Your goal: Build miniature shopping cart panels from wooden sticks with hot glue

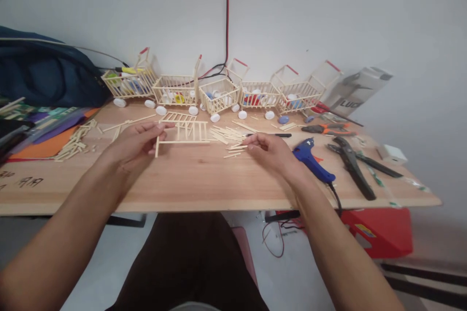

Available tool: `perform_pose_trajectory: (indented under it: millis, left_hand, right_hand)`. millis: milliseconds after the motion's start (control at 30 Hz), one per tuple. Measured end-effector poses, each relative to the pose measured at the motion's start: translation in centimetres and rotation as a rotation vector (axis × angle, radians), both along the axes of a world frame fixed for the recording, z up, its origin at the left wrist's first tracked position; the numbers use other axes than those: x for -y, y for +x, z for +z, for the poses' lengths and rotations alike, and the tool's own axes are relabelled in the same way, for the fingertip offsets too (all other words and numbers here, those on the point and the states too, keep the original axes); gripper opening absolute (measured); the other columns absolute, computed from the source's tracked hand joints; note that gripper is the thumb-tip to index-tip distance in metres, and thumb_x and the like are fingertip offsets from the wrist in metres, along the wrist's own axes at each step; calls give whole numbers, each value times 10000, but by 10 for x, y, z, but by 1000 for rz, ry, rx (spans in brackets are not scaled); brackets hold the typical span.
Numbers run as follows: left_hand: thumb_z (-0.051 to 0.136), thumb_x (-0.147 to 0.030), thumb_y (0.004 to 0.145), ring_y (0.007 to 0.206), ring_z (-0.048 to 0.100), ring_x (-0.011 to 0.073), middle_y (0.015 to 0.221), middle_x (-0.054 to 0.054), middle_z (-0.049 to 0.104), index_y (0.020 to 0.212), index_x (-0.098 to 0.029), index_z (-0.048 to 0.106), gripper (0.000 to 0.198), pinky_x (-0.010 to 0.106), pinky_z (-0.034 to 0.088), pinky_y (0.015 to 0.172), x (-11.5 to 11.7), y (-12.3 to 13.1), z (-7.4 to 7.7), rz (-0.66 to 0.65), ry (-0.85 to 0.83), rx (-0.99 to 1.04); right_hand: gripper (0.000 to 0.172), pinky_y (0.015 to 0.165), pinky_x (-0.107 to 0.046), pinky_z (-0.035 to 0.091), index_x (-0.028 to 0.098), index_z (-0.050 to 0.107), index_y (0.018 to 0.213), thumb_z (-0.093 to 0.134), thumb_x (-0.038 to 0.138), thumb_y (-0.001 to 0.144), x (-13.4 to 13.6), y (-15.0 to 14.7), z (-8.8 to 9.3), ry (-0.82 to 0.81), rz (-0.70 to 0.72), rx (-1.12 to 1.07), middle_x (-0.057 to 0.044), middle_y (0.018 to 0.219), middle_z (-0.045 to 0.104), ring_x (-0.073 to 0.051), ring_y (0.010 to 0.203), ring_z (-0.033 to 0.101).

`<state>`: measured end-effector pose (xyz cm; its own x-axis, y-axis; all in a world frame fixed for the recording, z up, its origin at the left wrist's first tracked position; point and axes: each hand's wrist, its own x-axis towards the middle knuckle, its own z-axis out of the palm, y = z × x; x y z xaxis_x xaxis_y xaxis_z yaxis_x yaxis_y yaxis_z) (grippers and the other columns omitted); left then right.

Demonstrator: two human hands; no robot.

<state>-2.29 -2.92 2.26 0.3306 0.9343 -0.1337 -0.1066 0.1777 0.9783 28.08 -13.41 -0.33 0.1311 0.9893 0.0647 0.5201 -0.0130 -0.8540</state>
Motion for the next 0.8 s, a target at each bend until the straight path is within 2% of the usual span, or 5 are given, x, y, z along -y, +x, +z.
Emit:
perform_pose_trajectory:
  millis: [200,367,467,600,800]
  left_hand:
    - [728,-197,685,428,366,36,557,-19,509,846,-73,717,204,149,267,359,0,0,3,9,-18,59]
    - [730,-183,677,419,369,34,557,-17,513,851,-64,720,211,146,264,347,-1,1,2,17,-19,44]
    - [724,-176,680,419,369,31,557,-16,515,855,-60,720,210,138,260,344,-1,1,2,25,-24,35]
    - [717,-162,684,418,374,32,560,-11,524,848,-60,717,193,139,266,344,0,1,3,32,-33,34]
    - [703,-151,708,417,390,35,555,-9,528,834,-71,711,149,138,275,341,-2,1,0,19,-26,58]
  right_hand:
    - [196,602,-278,401,198,692,913,564,328,839,7,-21,-3,79,50,313,-20,782,683,-151,641,539]
    - [159,741,-308,443,196,682,919,533,202,863,0,-24,-4,185,155,526,-56,910,701,-192,820,615]
    - [178,746,-311,442,195,682,971,541,185,862,-4,-19,-4,180,220,642,-76,953,690,-206,848,616]
    - [199,750,-320,446,187,694,977,521,197,881,-5,-13,1,139,259,713,-96,947,676,-224,867,617]
    - [236,733,-304,430,190,697,988,479,179,899,-5,-6,12,199,237,756,-93,921,640,-204,818,606]
